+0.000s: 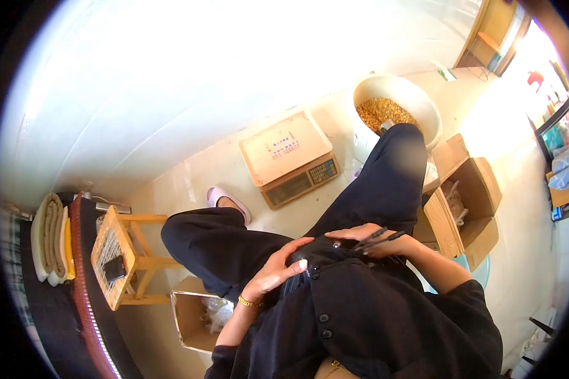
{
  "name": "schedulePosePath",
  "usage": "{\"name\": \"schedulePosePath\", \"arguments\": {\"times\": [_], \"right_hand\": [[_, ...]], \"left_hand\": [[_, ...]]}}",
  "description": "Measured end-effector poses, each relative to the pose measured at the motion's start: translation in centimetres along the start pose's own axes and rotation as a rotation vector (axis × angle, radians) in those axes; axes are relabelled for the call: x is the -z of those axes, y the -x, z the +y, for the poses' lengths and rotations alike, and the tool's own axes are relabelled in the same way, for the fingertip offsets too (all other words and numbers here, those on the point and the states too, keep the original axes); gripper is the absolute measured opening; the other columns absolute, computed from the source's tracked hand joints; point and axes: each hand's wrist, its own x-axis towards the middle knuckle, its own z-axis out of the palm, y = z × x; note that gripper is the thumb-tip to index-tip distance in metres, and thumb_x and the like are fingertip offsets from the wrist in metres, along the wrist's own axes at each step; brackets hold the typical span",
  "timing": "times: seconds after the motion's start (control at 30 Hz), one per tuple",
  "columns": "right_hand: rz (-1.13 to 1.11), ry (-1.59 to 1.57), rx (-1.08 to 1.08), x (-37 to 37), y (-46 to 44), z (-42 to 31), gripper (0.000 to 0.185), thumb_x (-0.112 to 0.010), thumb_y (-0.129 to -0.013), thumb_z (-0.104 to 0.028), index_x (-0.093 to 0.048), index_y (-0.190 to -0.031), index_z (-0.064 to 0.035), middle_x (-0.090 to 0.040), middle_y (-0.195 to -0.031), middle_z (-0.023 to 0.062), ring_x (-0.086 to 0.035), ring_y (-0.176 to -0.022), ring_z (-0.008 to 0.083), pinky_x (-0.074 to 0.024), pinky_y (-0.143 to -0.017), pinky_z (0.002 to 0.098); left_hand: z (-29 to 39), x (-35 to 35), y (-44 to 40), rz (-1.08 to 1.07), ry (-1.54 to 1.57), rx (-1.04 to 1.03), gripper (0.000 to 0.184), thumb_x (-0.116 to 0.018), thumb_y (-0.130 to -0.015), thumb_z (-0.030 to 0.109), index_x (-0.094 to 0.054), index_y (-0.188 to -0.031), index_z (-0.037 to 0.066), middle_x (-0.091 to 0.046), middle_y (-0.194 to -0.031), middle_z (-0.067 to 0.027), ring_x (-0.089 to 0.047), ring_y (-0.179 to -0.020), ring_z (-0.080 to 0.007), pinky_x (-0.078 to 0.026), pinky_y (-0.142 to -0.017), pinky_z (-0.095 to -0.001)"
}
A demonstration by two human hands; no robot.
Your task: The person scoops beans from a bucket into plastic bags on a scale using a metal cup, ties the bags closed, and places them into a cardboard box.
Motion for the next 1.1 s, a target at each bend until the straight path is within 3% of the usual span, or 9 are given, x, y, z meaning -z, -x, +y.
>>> {"name": "schedulePosePath", "arguments": {"times": [0.07, 0.1, 0.3, 0.4, 0.77, 0.87, 1.0, 1.03, 1.1], "right_hand": [[0.084, 0.007, 0.003, 0.4, -0.2, -0.4, 0.055, -0.058, -0.080, 0.005, -0.049, -0.132, -0.0097, -0.056, -0.125, 0.0142, -0.059, -0.106, 0.0292, -0.0454, -0.089, 0.0336], [0.123, 0.146, 0.062, 1.2, -0.1, -1.9, 0.048, -0.060, -0.082, -0.002, -0.052, -0.128, -0.0108, -0.060, -0.119, 0.0126, -0.062, -0.092, 0.0205, -0.0487, -0.077, 0.0312], [0.149, 0.318, 0.167, 1.9, 3.0, -6.1, 0.041, -0.060, -0.085, -0.013, -0.054, -0.125, -0.0127, -0.062, -0.110, 0.0153, -0.062, -0.092, 0.0323, -0.0489, -0.077, 0.0378], [0.253, 0.390, -0.053, 1.3, 2.9, -4.6, 0.033, -0.059, -0.088, -0.016, -0.056, -0.120, -0.0088, -0.066, -0.102, 0.0128, -0.064, -0.090, 0.0322, -0.0499, -0.078, 0.0384], [0.400, 0.398, 0.031, -1.0, 3.2, -5.3, 0.025, -0.060, -0.087, -0.027, -0.061, -0.097, -0.0049, -0.061, -0.089, 0.0165, -0.061, -0.083, 0.0341, -0.0480, -0.072, 0.0396], [0.330, 0.323, -0.165, -1.2, 4.6, -6.7, 0.026, -0.059, -0.087, -0.032, -0.064, -0.093, -0.0071, -0.063, -0.082, 0.0139, -0.061, -0.074, 0.0278, -0.0470, -0.065, 0.0373], [0.128, -0.045, -0.265, -0.9, 5.2, -2.5, 0.065, -0.067, -0.080, -0.012, -0.031, -0.134, -0.0079, -0.044, -0.122, 0.0174, -0.048, -0.115, 0.0286, -0.0426, -0.091, 0.0359], [0.177, -0.107, -0.051, -1.4, 5.3, -1.9, 0.071, -0.066, -0.080, -0.011, -0.026, -0.139, -0.0090, -0.042, -0.125, 0.0180, -0.046, -0.118, 0.0292, -0.0410, -0.094, 0.0369], [0.204, -0.062, -0.049, -1.7, 5.1, -3.1, 0.075, -0.065, -0.081, -0.010, -0.023, -0.143, -0.0108, -0.040, -0.130, 0.0196, -0.045, -0.121, 0.0315, -0.0380, -0.098, 0.0379]], "left_hand": [[1.2, -0.4, -0.1, -0.004, 0.020, -0.004, 0.077, -0.060, -0.081, 0.058, -0.044, -0.133, 0.003, -0.044, -0.135, -0.0169, -0.042, -0.126, -0.0271, -0.030, -0.105, -0.0363], [1.9, -0.6, -0.2, -0.016, 0.092, -0.035, 0.074, -0.060, -0.082, 0.055, -0.046, -0.132, 0.002, -0.044, -0.135, -0.0159, -0.041, -0.126, -0.0255, -0.030, -0.105, -0.0354], [3.7, -3.4, -1.5, -0.105, 0.176, -0.227, 0.056, -0.055, -0.092, 0.038, -0.045, -0.132, 0.000, -0.045, -0.134, -0.0122, -0.040, -0.126, -0.0192, -0.031, -0.104, -0.0314], [2.5, -3.6, -2.5, -0.087, 0.320, -0.054, 0.052, -0.047, -0.097, 0.035, -0.039, -0.137, 0.002, -0.044, -0.135, -0.0104, -0.040, -0.125, -0.0174, -0.029, -0.105, -0.0287], [3.0, -2.3, -1.4, -0.126, 0.064, -0.088, 0.061, -0.059, -0.088, 0.032, -0.038, -0.137, 0.004, -0.041, -0.140, -0.0125, -0.035, -0.131, -0.0209, -0.026, -0.108, -0.0323], [4.9, -2.8, -0.8, -0.170, -0.024, -0.106, 0.065, -0.060, -0.086, 0.036, -0.038, -0.137, 0.004, -0.041, -0.137, -0.0110, -0.036, -0.128, -0.0203, -0.025, -0.107, -0.0316], [4.8, -2.9, -2.6, -0.225, -0.171, -0.156, 0.063, -0.056, -0.088, 0.039, -0.037, -0.138, 0.005, -0.043, -0.132, -0.0125, -0.039, -0.126, -0.0230, -0.027, -0.106, -0.0323], [4.7, -3.1, -2.9, -0.252, -0.196, -0.113, 0.064, -0.055, -0.089, 0.040, -0.036, -0.138, 0.005, -0.044, -0.131, -0.0129, -0.039, -0.125, -0.0241, -0.027, -0.105, -0.0326], [3.5, -3.2, -3.1, -0.224, -0.257, -0.114, 0.063, -0.053, -0.090, 0.042, -0.034, -0.139, 0.007, -0.044, -0.131, -0.0135, -0.039, -0.125, -0.0255, -0.027, -0.105, -0.0326]]}}
